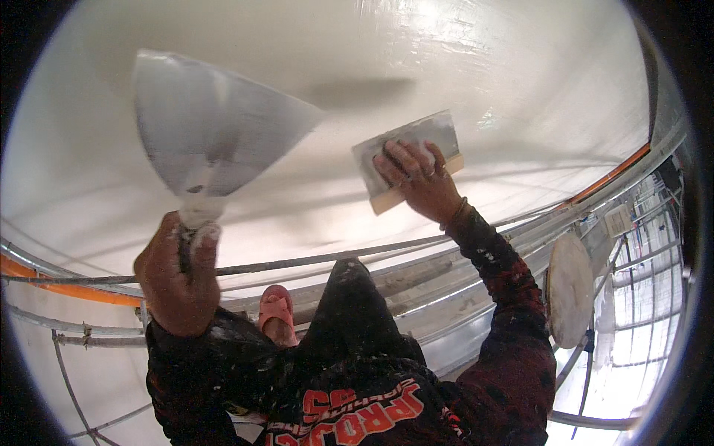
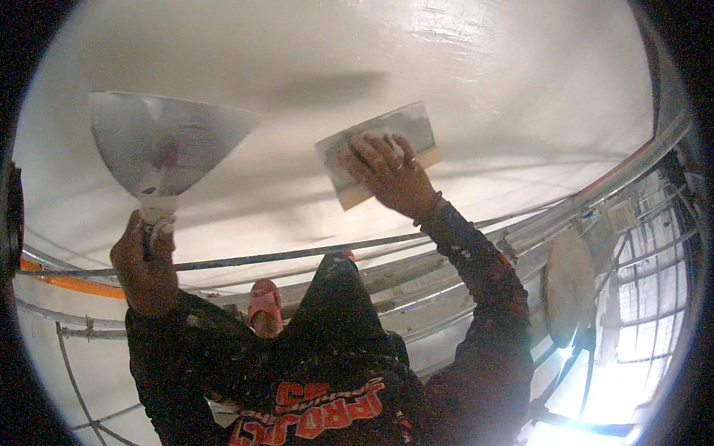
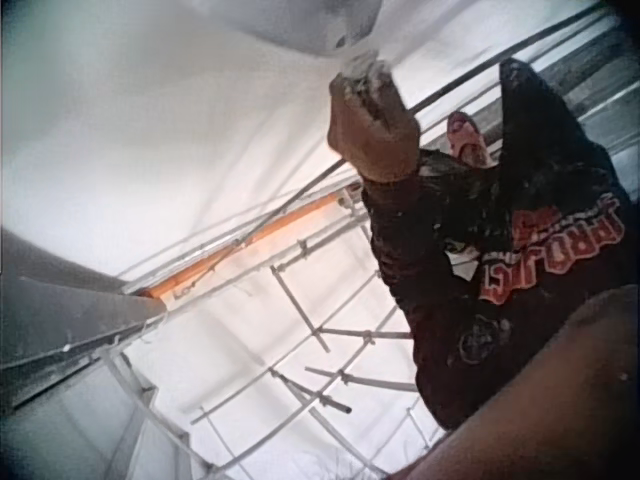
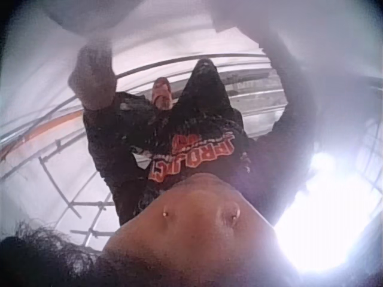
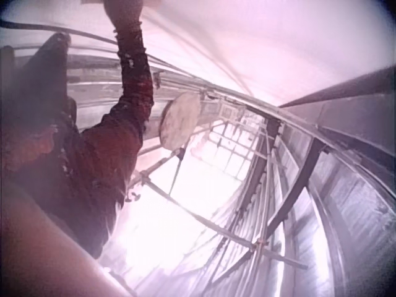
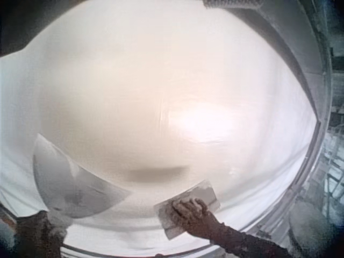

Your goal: The person stands on scaffolding and applies plaster to a white ceiling using a hawk and trowel. They repeatedly scoop plaster from the hawk and spread it onto the ceiling surface in smooth strokes, working on different sections of the overhead area.

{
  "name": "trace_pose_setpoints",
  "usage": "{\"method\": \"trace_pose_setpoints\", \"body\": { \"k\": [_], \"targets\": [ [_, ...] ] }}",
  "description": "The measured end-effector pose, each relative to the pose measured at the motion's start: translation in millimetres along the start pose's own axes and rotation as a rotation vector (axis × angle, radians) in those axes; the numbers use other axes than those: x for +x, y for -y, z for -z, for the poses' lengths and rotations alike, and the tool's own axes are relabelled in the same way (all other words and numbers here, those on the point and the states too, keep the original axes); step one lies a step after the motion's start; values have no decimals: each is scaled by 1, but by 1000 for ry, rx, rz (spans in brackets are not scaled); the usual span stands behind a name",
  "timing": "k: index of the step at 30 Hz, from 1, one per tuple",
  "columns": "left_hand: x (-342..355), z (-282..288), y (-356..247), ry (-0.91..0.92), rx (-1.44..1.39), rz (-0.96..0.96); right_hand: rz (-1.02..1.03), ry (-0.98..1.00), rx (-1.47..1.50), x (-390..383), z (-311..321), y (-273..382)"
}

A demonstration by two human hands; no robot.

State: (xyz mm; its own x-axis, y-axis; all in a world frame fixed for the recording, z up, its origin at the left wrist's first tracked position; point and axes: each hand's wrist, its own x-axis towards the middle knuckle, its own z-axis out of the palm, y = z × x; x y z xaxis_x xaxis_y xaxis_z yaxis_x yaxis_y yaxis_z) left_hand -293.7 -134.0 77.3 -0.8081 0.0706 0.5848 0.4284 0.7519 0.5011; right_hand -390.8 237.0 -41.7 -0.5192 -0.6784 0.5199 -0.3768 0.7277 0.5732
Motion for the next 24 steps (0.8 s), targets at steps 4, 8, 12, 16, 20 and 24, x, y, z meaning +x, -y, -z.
{"method": "trace_pose_setpoints", "body": {
  "k": [4,8,12,16,20,24],
  "targets": [
    [-1,2,19,-1,55,43,-137,47,-111,1,-19,-35],
    [-5,1,34,29,94,98,-173,-103,-163,45,-11,-66],
    [-8,1,47,21,157,140,-177,-152,-189,74,-28,-76],
    [-20,20,69,74,242,232,-156,-225,-259,54,-87,-60],
    [-37,30,88,55,258,342,-119,-213,-139,-10,-161,-17],
    [-53,44,97,106,301,466,-81,-27,-95,-92,-213,38]
  ]
}}
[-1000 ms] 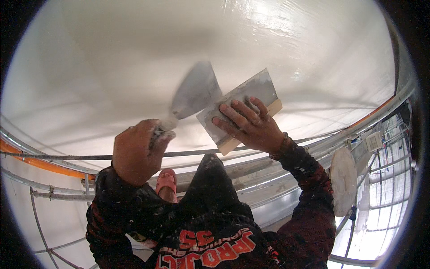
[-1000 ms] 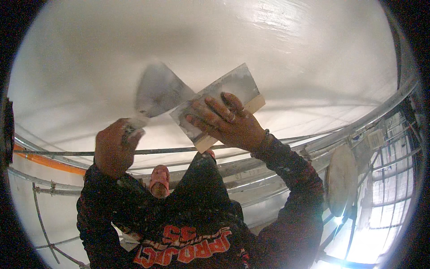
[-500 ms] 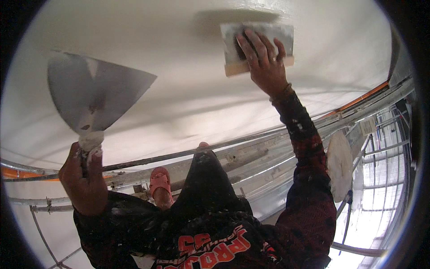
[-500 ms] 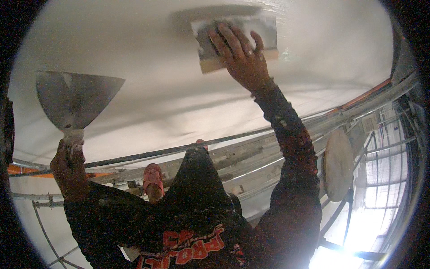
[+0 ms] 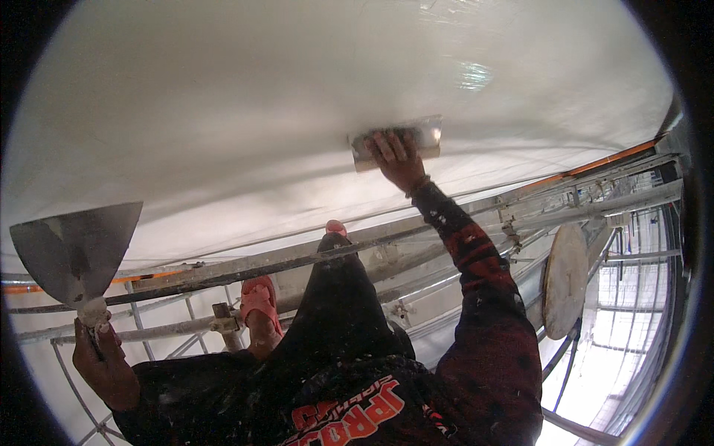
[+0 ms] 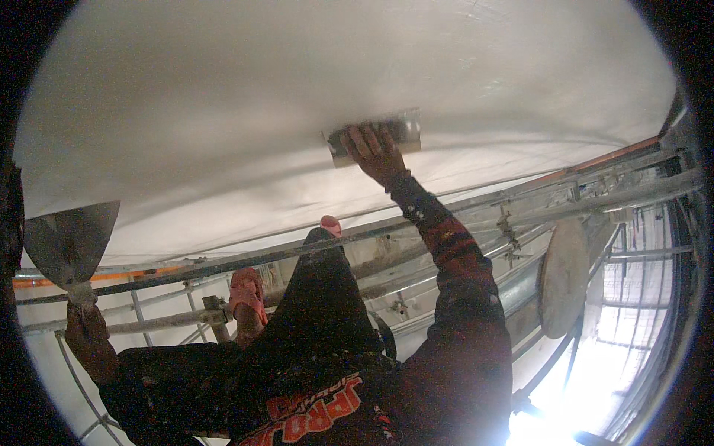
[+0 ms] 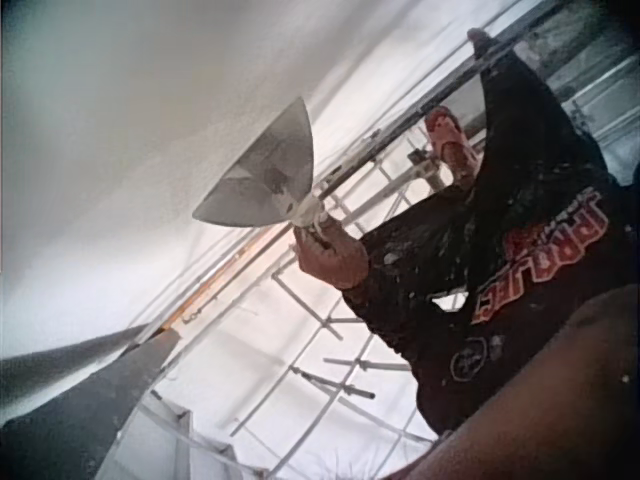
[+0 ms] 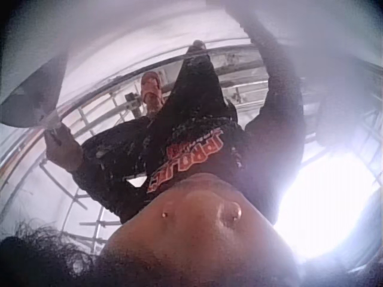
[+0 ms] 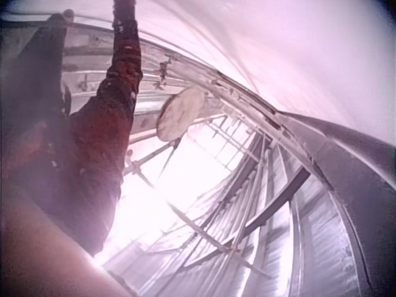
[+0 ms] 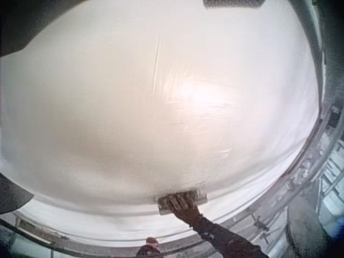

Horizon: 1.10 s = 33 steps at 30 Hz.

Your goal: The person stands on scaffolding and applies plaster to a white ceiling using a hawk and trowel. They repeatedly scoop plaster from the hawk and spread it onto the ceiling surface in smooth strokes, working on different sections of the overhead area.

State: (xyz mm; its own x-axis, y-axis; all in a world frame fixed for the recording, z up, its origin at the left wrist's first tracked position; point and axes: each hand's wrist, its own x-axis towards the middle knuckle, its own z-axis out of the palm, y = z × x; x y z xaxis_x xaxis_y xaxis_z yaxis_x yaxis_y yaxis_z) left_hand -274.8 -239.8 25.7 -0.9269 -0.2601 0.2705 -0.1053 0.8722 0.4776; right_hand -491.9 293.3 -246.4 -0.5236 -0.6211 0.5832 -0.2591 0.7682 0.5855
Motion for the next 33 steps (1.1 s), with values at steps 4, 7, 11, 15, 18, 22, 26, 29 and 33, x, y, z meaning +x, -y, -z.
{"method": "trace_pose_setpoints", "body": {
  "k": [4,7,11,15,18,22,26,29,33],
  "targets": [
    [-10,3,-3,-39,120,-1,44,153,56,-31,34,18],
    [-8,-3,-9,-76,93,-73,-15,54,43,10,67,-19],
    [-12,-16,1,-168,44,-173,-151,-166,-78,131,146,-80],
    [-11,-9,-9,14,89,-86,-86,-354,-152,194,159,-106],
    [-15,-2,-12,50,141,-69,-109,-259,-126,201,146,-101],
    [-33,10,-6,32,60,65,-123,-248,-137,179,110,-77],
    [-40,12,5,40,20,163,-74,-241,-33,111,47,-31],
    [-36,10,16,72,2,219,-5,-109,-28,36,5,10],
    [-33,6,7,116,78,183,64,210,132,-20,0,48]
  ]
}}
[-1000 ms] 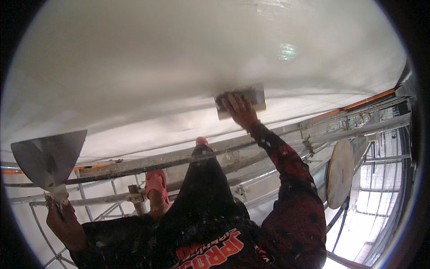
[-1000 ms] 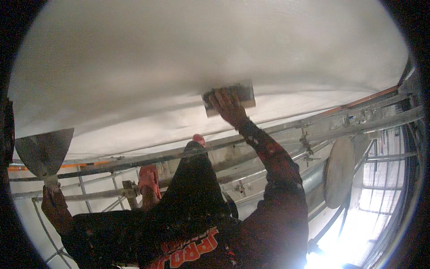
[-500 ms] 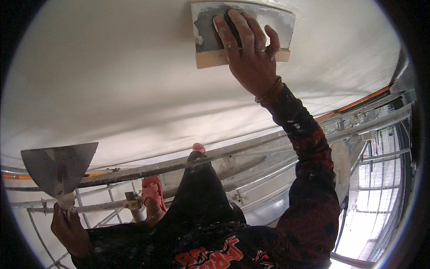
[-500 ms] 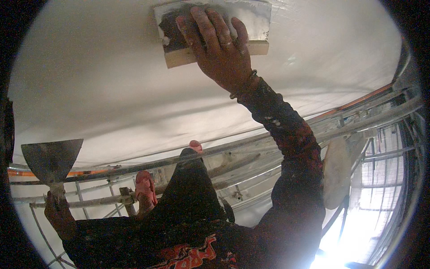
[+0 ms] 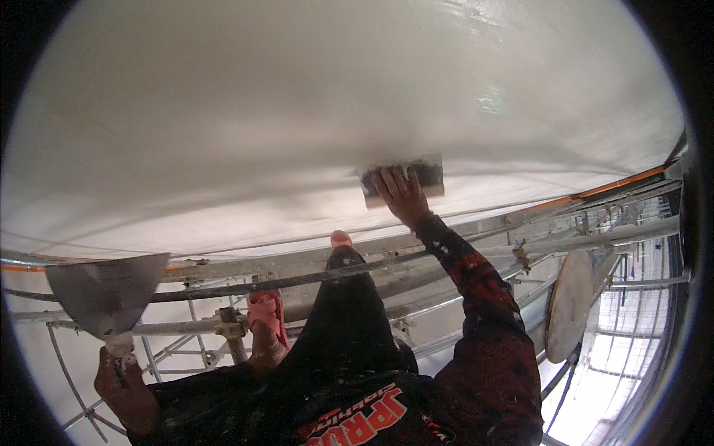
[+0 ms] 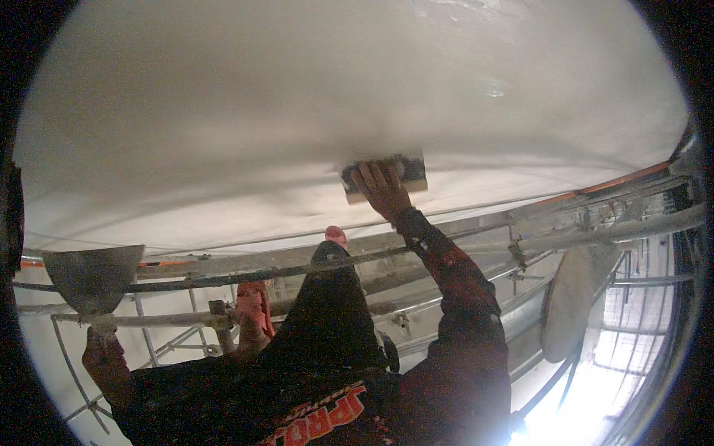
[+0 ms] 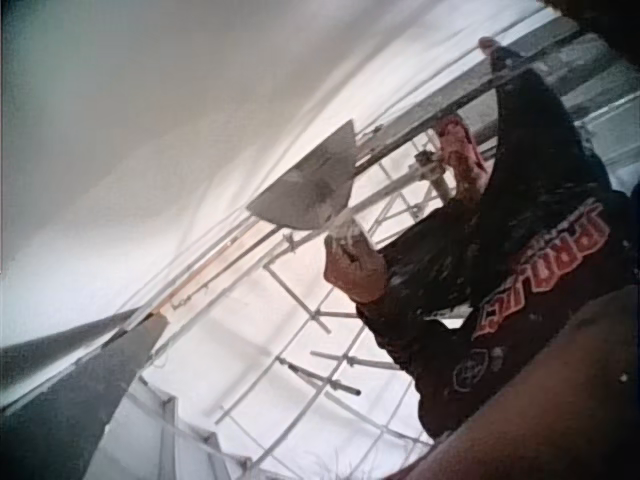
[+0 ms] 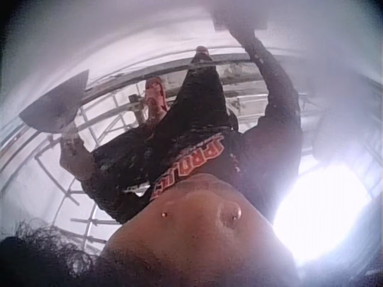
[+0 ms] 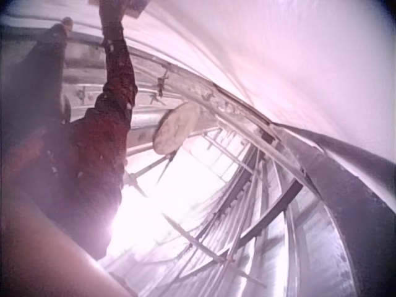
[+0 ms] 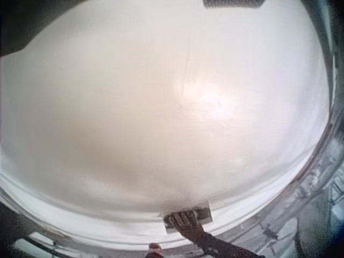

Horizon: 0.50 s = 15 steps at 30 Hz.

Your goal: The person stands on scaffolding and applies plaster to a white ceiling using a hawk and trowel. They repeatedly scoop plaster from the hawk and spread it onto the ceiling surface in smooth strokes, working on different sections of the overhead area.

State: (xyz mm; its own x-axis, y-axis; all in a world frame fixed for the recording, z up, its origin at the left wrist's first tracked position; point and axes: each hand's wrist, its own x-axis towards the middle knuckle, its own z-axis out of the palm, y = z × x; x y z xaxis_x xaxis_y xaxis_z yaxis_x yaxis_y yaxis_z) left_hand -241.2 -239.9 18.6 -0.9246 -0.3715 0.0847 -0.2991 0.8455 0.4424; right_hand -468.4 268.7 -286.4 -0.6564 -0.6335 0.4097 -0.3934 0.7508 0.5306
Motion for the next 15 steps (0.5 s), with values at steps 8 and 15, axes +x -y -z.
{"method": "trace_pose_setpoints", "body": {
  "k": [8,15],
  "targets": [
    [15,-11,-47,405,-272,-327,70,168,285,9,134,-31],
    [17,-22,-93,956,-350,-433,118,-182,1088,35,310,-23]
  ]
}}
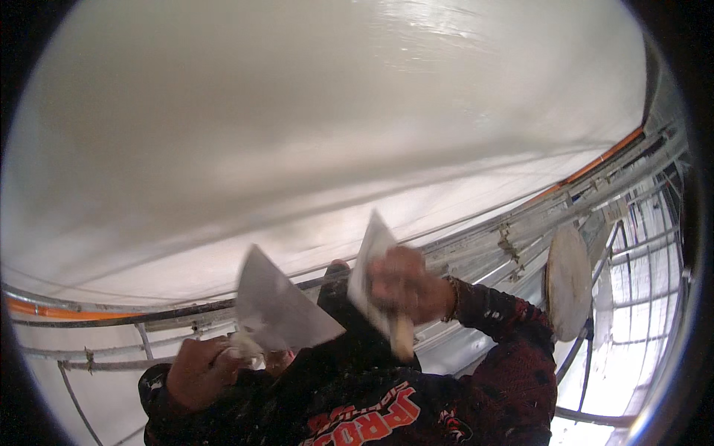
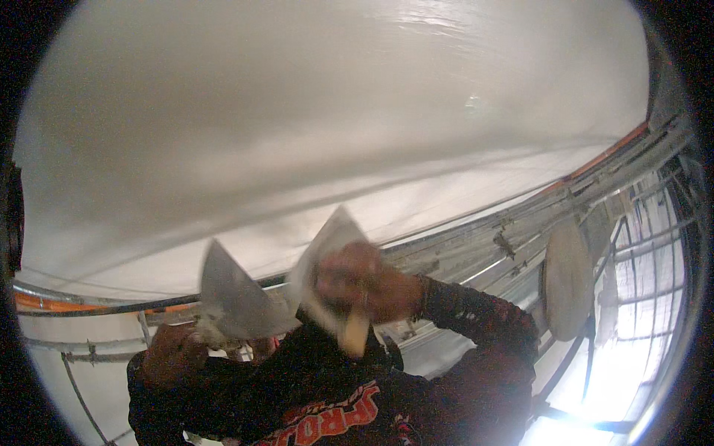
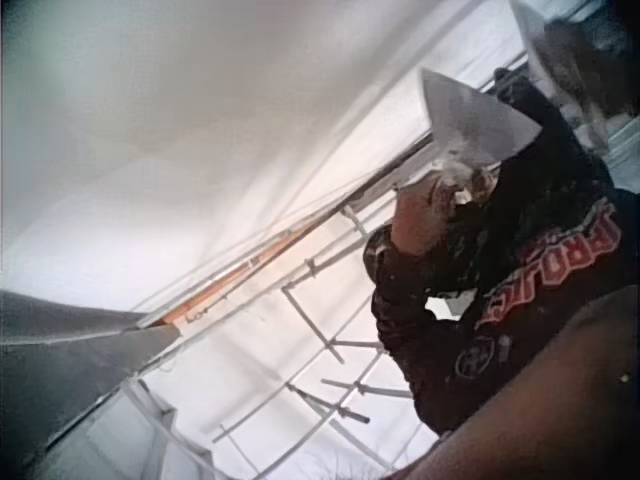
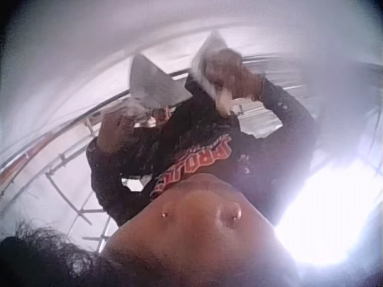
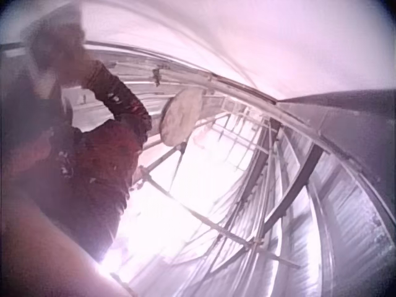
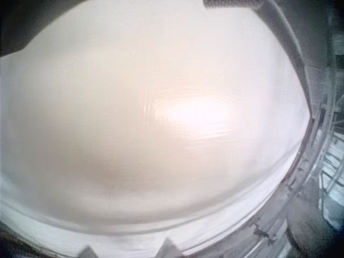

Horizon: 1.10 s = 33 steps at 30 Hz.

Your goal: The person stands on scaffolding and applies plaster to a white ceiling using a hawk and trowel. They repeatedly scoop plaster from the hawk and spread it onto the ceiling surface in smooth strokes, working on different sections of the overhead area.

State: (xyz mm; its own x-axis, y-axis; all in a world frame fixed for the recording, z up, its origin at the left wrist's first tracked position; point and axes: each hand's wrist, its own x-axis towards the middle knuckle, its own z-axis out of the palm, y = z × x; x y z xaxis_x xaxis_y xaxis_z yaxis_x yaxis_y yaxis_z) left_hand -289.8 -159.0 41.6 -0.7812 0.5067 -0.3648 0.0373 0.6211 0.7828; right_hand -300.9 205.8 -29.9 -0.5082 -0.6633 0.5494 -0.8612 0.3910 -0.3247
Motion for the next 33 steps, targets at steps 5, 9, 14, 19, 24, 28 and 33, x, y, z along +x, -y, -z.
{"method": "trace_pose_setpoints", "body": {
  "k": [5,9,14,19,24,28,33],
  "targets": [
    [14,-14,0,203,30,-124,494,84,-28,3,-11,44],
    [3,-12,-11,130,170,-257,284,253,-411,-15,1,10],
    [-8,-8,-24,-71,132,-367,-302,42,-112,-73,-9,-22],
    [10,-16,-43,-445,315,-400,-1028,-543,925,-152,-114,3],
    [28,-13,-45,-690,255,-510,-1103,-1000,1584,-131,-228,16],
    [60,-13,-44,-876,396,-649,-970,-1065,1899,-90,-205,30],
    [89,-6,-41,-1036,561,-948,-981,-1018,1793,-10,-91,65]
  ]
}}
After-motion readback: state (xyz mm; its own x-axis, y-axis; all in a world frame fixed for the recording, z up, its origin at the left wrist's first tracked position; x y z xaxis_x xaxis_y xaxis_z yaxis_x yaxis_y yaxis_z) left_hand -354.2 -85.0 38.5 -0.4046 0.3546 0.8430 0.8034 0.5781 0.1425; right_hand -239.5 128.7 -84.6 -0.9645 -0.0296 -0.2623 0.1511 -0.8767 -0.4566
